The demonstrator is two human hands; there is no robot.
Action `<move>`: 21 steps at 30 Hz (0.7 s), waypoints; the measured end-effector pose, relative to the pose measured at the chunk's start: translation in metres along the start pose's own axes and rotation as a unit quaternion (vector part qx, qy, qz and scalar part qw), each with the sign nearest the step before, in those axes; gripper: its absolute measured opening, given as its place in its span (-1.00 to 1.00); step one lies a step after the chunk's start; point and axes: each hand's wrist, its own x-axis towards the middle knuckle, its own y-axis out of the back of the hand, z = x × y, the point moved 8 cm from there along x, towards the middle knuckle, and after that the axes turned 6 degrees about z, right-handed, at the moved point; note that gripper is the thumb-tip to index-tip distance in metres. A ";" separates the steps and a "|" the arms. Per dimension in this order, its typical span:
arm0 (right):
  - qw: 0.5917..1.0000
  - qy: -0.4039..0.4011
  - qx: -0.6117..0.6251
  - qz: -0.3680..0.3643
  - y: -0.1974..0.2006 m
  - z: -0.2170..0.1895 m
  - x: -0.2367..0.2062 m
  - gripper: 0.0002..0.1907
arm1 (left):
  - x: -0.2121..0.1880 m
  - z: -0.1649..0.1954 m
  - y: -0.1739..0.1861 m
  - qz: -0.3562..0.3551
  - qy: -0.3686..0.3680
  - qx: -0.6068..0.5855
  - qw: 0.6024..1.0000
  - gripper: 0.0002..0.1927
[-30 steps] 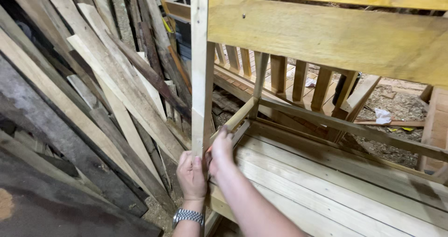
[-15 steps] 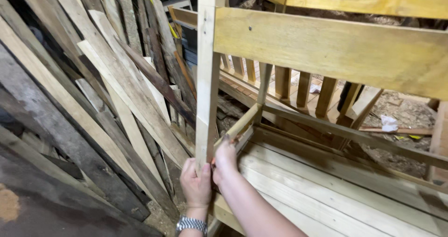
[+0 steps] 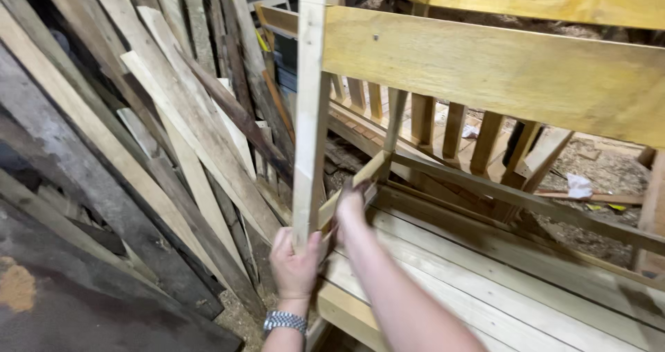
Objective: The person sands a wooden chair frame, first wiping the wood with a cloth, then rubbing an orange sanding sponge along the chair legs, rails and seat slats. They reposition around the chair to sand different surfaces and occasionally wipe dust away with the cloth.
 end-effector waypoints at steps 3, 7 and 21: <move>0.994 0.100 0.025 -0.018 -0.009 0.028 -0.024 -0.30 | 0.000 0.013 0.004 0.018 -0.068 -0.046 0.996 -0.64; 0.990 0.106 0.090 -0.016 -0.015 0.034 -0.019 -0.29 | -0.002 0.018 0.008 0.018 -0.096 -0.068 0.993 -0.59; 0.998 0.023 0.036 -0.036 -0.009 0.024 -0.012 -0.31 | -0.001 0.025 0.010 0.028 -0.129 -0.081 0.988 -0.56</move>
